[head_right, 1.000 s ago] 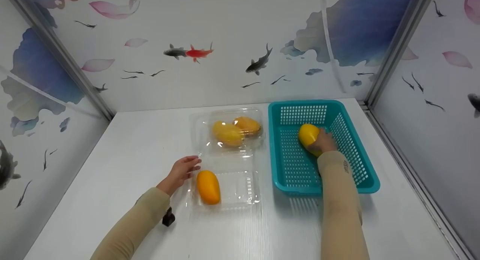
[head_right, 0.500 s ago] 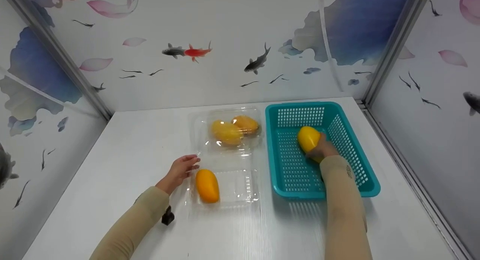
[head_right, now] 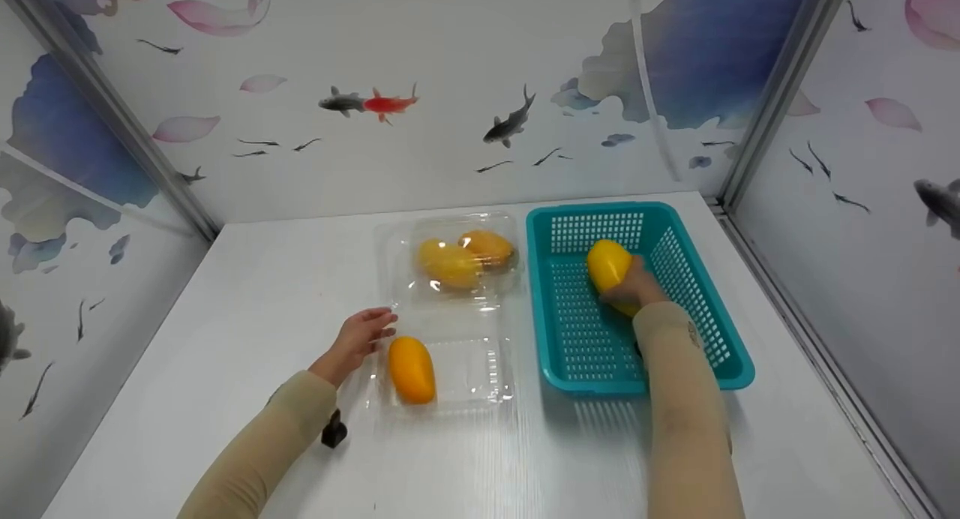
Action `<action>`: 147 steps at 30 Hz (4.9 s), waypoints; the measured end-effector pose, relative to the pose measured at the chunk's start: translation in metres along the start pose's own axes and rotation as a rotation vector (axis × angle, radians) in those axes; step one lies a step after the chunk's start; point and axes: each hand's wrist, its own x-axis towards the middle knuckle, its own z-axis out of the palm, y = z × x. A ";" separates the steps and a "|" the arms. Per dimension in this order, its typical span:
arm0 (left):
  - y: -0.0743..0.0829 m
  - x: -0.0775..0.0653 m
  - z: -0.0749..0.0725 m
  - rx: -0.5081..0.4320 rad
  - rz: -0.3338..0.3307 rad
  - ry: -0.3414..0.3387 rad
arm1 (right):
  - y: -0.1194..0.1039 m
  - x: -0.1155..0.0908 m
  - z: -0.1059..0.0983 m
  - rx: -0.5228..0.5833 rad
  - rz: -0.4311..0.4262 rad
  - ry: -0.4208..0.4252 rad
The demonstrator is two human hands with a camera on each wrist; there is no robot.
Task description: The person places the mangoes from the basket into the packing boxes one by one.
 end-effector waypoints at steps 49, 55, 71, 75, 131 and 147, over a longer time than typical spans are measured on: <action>-0.003 0.004 -0.001 -0.016 0.008 -0.016 | -0.159 -0.107 0.171 0.098 -0.180 -0.204; -0.002 0.003 -0.001 -0.005 0.004 -0.009 | -0.146 -0.103 0.186 0.013 -0.192 -0.169; -0.001 -0.001 -0.002 -0.003 0.016 -0.004 | -0.126 -0.098 0.204 -0.183 -0.168 -0.129; -0.002 -0.002 -0.002 -0.031 0.048 -0.013 | -0.123 -0.097 0.209 -0.185 -0.193 -0.109; 0.000 -0.020 -0.026 0.292 0.189 -0.109 | -0.064 -0.108 0.183 0.765 -0.018 -0.075; -0.001 -0.084 -0.041 0.430 0.136 -0.293 | -0.058 -0.132 0.177 0.572 -0.027 -0.171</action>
